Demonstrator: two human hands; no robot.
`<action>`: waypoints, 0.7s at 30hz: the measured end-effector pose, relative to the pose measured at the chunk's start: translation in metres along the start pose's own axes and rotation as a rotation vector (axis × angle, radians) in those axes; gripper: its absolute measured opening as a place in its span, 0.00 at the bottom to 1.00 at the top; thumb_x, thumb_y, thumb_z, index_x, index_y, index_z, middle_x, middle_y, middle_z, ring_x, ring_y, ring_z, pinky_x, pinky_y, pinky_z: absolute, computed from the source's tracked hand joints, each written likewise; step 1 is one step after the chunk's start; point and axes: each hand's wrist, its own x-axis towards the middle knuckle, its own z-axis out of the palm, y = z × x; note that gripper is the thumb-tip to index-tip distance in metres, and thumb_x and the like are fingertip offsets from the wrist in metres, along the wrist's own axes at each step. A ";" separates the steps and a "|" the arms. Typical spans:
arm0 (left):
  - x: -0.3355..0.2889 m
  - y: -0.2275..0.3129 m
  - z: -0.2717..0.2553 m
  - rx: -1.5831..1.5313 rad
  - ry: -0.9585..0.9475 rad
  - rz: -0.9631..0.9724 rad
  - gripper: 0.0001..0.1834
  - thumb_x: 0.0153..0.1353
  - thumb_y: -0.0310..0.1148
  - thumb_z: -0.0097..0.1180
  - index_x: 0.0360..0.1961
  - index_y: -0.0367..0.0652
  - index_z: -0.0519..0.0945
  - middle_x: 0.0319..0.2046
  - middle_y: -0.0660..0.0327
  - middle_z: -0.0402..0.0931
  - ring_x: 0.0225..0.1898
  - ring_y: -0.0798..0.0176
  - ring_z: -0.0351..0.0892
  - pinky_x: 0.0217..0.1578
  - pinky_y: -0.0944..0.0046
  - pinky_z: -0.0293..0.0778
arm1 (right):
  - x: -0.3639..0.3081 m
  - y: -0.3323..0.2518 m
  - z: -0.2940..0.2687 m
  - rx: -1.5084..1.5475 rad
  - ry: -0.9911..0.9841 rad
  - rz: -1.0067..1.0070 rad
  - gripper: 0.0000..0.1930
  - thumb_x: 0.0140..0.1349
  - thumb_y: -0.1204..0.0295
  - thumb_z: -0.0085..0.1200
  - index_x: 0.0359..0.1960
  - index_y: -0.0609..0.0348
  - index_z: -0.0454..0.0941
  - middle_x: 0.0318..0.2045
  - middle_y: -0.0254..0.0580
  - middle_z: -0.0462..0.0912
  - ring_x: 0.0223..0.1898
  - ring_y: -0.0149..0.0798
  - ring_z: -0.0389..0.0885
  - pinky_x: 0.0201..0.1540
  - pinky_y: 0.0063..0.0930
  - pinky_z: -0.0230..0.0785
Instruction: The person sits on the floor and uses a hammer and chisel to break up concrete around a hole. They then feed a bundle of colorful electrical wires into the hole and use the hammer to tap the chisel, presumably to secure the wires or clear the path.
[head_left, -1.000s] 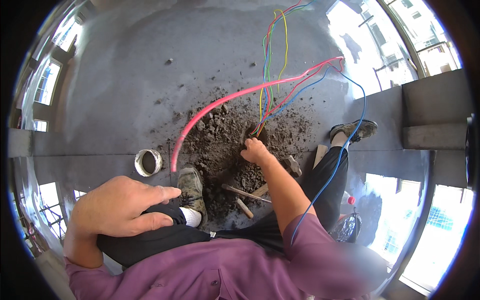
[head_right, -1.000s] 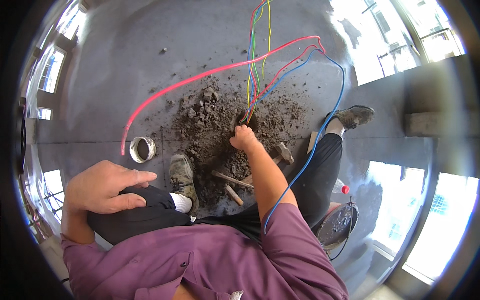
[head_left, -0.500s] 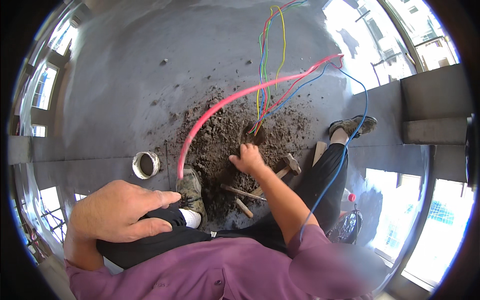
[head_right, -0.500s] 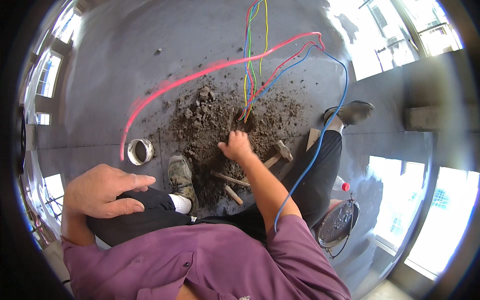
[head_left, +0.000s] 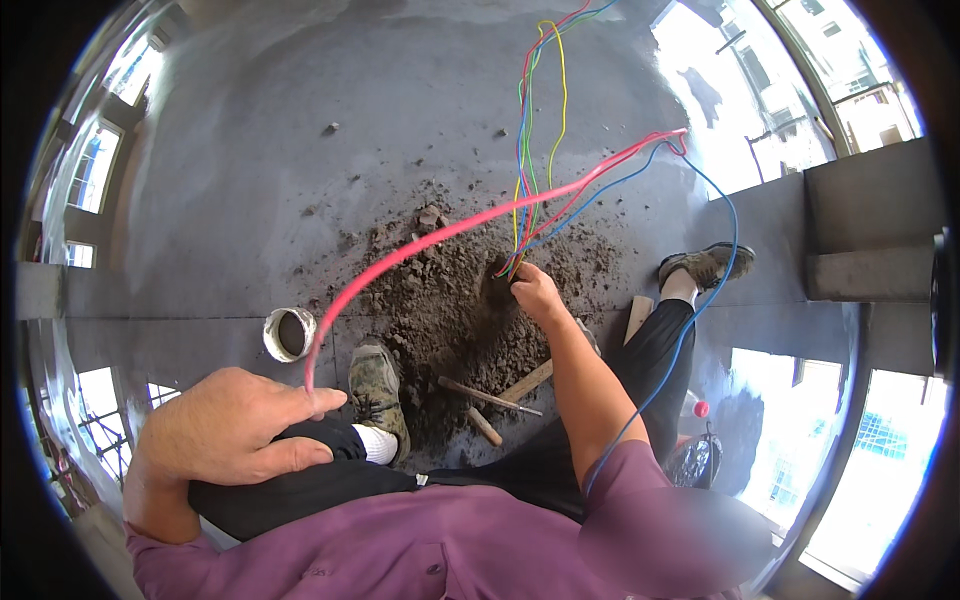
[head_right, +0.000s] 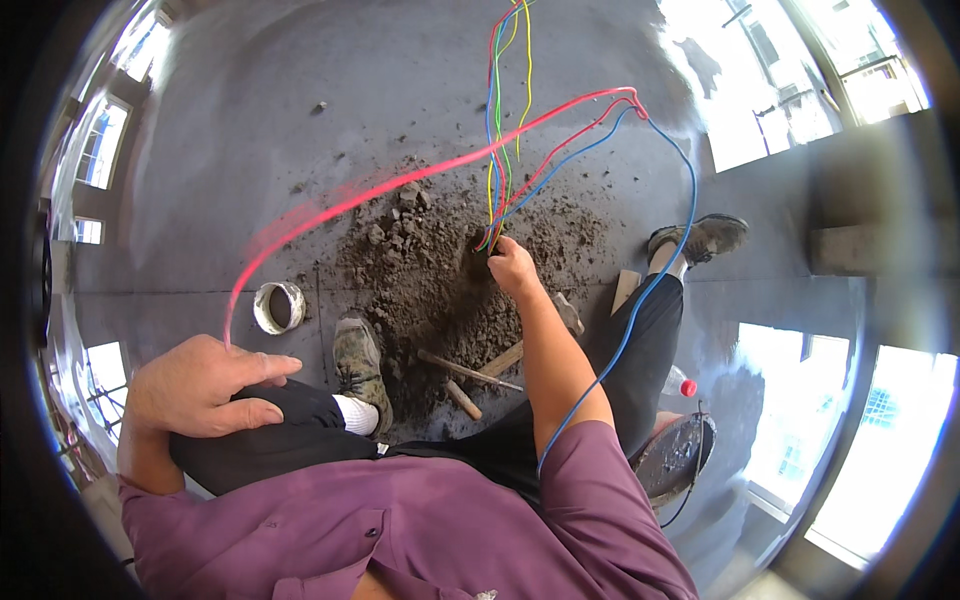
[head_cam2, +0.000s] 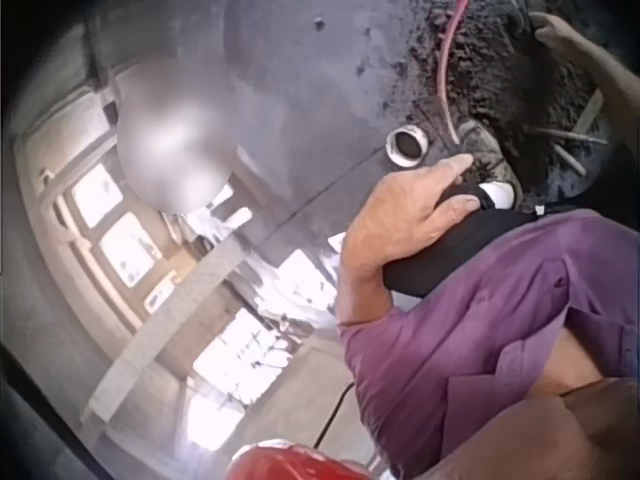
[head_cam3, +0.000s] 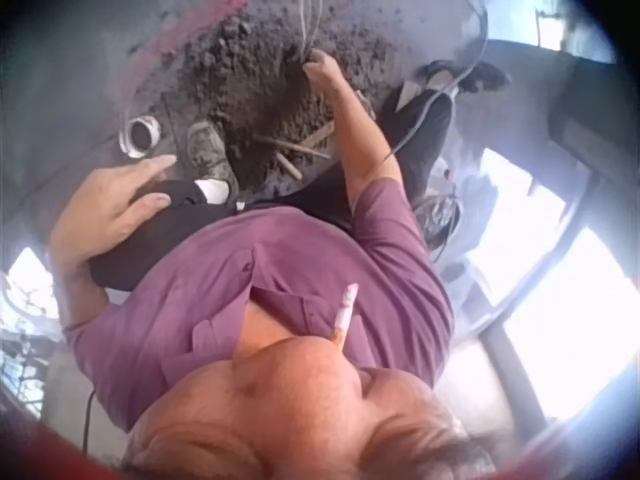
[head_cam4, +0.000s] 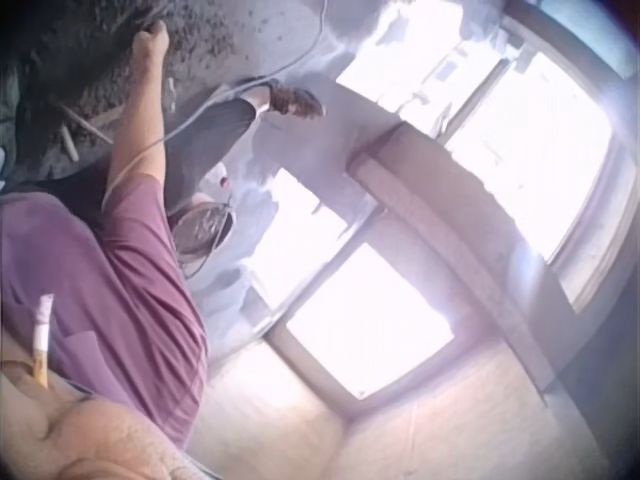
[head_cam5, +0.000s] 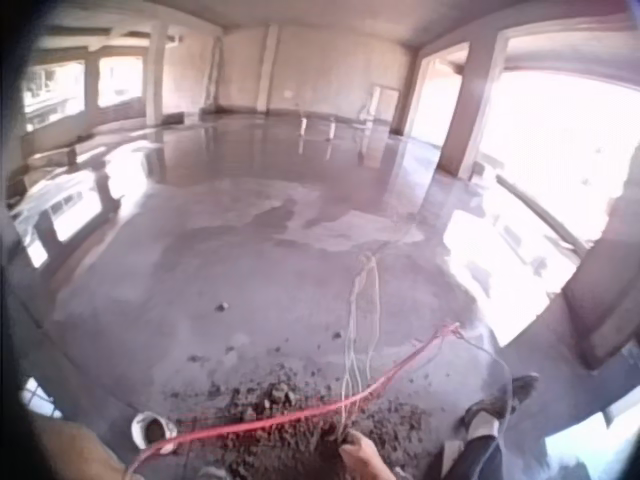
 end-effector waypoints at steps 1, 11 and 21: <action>0.002 0.001 0.000 0.000 0.001 -0.005 0.26 0.62 0.47 0.61 0.54 0.39 0.79 0.37 0.51 0.84 0.38 0.48 0.84 0.38 0.56 0.79 | 0.007 -0.001 -0.001 0.065 -0.139 0.077 0.20 0.52 0.68 0.59 0.47 0.62 0.80 0.41 0.54 0.85 0.46 0.49 0.83 0.51 0.37 0.72; 0.003 0.000 0.001 0.012 -0.051 -0.063 0.26 0.60 0.41 0.65 0.55 0.37 0.78 0.38 0.51 0.85 0.40 0.50 0.86 0.40 0.59 0.79 | 0.004 -0.048 0.007 0.337 -0.030 0.179 0.14 0.55 0.65 0.67 0.36 0.61 0.81 0.27 0.34 0.82 0.30 0.27 0.76 0.36 0.26 0.69; 0.006 0.009 0.004 0.034 0.015 0.070 0.25 0.63 0.43 0.62 0.57 0.41 0.78 0.38 0.52 0.85 0.37 0.48 0.85 0.38 0.57 0.78 | 0.017 -0.105 -0.027 0.248 0.043 -0.038 0.16 0.57 0.62 0.67 0.33 0.61 0.75 0.25 0.30 0.76 0.28 0.28 0.72 0.33 0.30 0.69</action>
